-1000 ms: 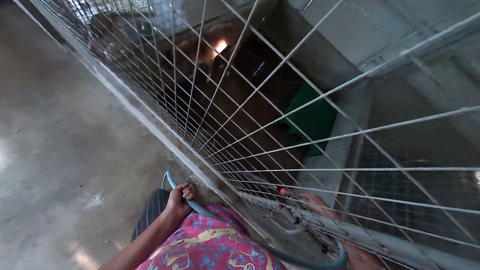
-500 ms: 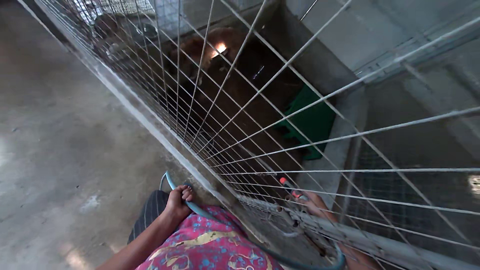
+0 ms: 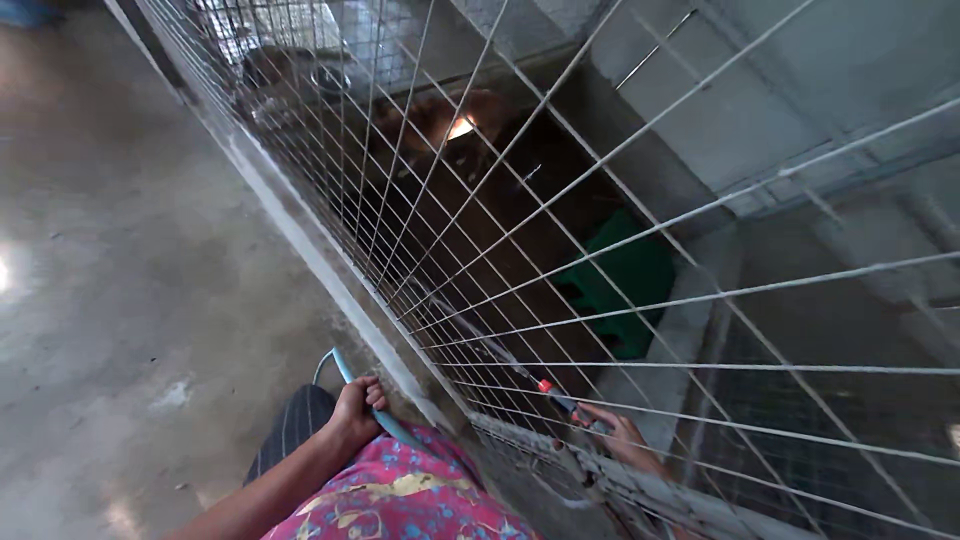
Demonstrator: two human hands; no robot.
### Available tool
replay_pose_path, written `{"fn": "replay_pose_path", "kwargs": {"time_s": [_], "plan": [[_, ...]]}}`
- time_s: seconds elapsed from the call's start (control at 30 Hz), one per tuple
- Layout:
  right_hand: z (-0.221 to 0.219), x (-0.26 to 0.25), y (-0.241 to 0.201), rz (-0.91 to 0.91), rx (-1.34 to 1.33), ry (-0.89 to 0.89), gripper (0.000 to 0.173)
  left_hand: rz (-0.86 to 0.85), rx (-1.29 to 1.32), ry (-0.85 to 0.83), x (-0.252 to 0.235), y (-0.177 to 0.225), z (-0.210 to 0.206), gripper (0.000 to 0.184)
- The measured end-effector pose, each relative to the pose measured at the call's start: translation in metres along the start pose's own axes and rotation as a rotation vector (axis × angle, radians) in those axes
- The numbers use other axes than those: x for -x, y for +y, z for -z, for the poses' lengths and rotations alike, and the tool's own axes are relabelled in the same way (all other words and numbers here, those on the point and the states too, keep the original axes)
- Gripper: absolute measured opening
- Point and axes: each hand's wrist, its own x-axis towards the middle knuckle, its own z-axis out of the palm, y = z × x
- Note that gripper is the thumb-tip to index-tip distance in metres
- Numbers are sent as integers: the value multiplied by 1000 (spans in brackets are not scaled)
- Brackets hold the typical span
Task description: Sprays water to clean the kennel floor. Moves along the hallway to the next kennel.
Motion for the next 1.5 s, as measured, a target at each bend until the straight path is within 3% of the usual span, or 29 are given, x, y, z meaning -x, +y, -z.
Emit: {"fn": "replay_pose_path", "kwargs": {"time_s": [0.23, 0.53, 0.87, 1.1, 1.33, 1.5], "plan": [[-4, 5, -5, 50, -6, 152, 55, -12, -7, -15, -2, -2, 4, 38], [-5, 8, -10, -55, -37, 294, 59, 0, 3, -19, -6, -6, 0, 39], [-3, 9, -2, -158, -67, 370, 56, -1, 29, -17, -9, -7, -4, 37], [-2, 3, 4, -236, -13, 209, 51, 1, 36, -14, -11, -7, -4, 36], [0, 6, 4, -377, 17, 383, 56, -2, 35, -29, -12, -7, -5, 39], [0, 8, 2, -270, -24, 426, 54, 1, 29, -31, -14, -7, -4, 38]]}}
